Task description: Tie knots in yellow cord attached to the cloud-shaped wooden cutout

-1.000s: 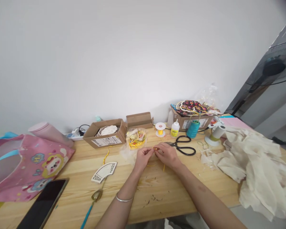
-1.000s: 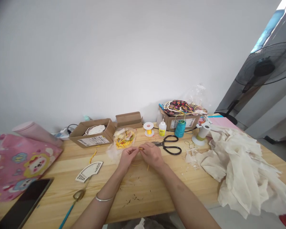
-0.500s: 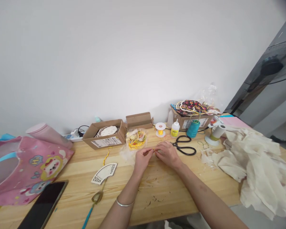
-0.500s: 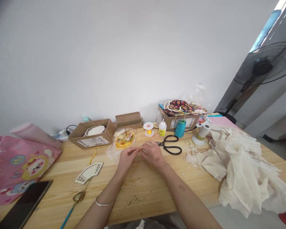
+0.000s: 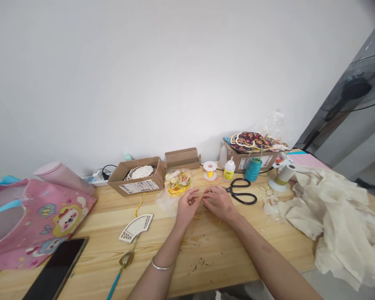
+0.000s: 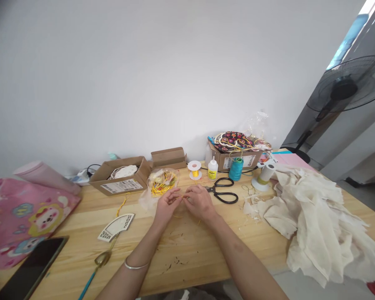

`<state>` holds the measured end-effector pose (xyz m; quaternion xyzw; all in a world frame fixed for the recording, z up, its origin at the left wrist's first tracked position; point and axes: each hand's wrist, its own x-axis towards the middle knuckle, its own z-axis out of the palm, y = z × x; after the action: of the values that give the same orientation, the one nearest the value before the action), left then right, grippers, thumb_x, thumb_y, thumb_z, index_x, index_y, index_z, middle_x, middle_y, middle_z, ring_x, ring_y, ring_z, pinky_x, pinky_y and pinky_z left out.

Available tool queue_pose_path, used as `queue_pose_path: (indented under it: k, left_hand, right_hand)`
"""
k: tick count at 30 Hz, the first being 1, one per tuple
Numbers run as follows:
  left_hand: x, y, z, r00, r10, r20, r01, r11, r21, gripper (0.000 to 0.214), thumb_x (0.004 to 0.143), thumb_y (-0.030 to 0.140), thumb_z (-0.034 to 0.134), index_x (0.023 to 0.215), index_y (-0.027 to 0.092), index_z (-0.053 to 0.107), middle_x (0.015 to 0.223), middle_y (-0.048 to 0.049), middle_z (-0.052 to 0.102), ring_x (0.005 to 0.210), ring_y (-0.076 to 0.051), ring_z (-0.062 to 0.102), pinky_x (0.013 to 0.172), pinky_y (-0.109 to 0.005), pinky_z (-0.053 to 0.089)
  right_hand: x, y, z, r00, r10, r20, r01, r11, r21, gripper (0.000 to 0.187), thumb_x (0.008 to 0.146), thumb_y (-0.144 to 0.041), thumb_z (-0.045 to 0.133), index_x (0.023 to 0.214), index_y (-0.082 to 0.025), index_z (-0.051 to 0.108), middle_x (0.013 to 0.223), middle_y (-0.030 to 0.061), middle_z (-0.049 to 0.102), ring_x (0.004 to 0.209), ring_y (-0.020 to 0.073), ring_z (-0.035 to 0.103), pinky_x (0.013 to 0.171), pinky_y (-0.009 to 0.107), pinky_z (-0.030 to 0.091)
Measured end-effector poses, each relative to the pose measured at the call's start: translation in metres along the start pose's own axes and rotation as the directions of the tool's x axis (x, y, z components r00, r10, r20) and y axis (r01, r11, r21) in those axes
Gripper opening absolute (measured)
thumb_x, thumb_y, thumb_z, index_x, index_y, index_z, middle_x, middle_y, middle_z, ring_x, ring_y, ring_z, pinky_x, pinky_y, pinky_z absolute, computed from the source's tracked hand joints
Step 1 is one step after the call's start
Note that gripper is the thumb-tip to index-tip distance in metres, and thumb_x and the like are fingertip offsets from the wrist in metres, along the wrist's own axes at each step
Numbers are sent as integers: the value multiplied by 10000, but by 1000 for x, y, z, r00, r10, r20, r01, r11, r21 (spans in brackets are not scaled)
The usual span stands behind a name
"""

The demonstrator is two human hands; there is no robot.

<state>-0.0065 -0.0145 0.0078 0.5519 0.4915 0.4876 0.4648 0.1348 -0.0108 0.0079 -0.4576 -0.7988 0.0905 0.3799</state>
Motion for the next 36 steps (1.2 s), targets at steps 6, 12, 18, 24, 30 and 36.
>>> queue_pose_path:
  k: [6, 12, 18, 24, 30, 36]
  left_hand:
    - [-1, 1, -1, 999, 17, 37, -20, 997, 76, 366, 624, 238, 568, 977, 150, 529, 728, -41, 645, 630, -130, 574, 576, -226, 429]
    - [-1, 1, 2, 999, -23, 28, 21, 998, 56, 380, 588, 233, 599, 956, 154, 556, 682, -37, 653, 622, -151, 589, 567, -243, 446]
    - [-3, 3, 5, 997, -68, 37, 68, 998, 4, 348, 585, 242, 606, 916, 142, 566, 689, -43, 654, 639, -149, 594, 572, -229, 445]
    - [4, -9, -4, 996, -53, -72, 51, 998, -26, 359, 573, 239, 609, 915, 139, 572, 688, -33, 634, 654, -135, 581, 600, -230, 441]
    - [5, -9, -4, 997, -32, -70, 33, 999, 13, 323, 572, 222, 599, 886, 147, 589, 692, -30, 632, 671, -133, 571, 605, -228, 436]
    - [4, -6, -2, 999, -1, -40, 3, 998, 59, 318, 600, 239, 578, 908, 158, 582, 714, -29, 633, 669, -131, 569, 593, -220, 429]
  right_hand:
    - [0, 0, 2, 996, 90, -12, -88, 988, 127, 140, 708, -199, 491, 707, -207, 631, 813, 31, 592, 779, 148, 494, 710, 292, 385]
    - [0, -6, 2, 983, 167, -80, -150, 972, 180, 92, 620, -153, 519, 618, -190, 603, 747, 31, 547, 744, 148, 478, 689, 281, 380]
    - [1, -11, -8, 976, 218, 25, -205, 870, 449, 59, 616, -204, 469, 573, -169, 491, 717, 18, 430, 741, 152, 440, 666, 278, 361]
    - [-6, -3, -43, 955, 176, 238, -292, 429, 855, 392, 684, -525, 319, 486, -188, 350, 602, 35, 443, 616, 155, 462, 599, 314, 374]
    - [-2, 7, -48, 944, 296, 147, -284, 500, 818, 492, 703, -602, 250, 498, -200, 446, 503, 19, 475, 547, 148, 468, 592, 315, 379]
    - [5, -9, -12, 961, 263, 82, -276, 932, 234, 277, 562, -385, 614, 755, -190, 578, 774, 38, 591, 743, 168, 503, 659, 285, 371]
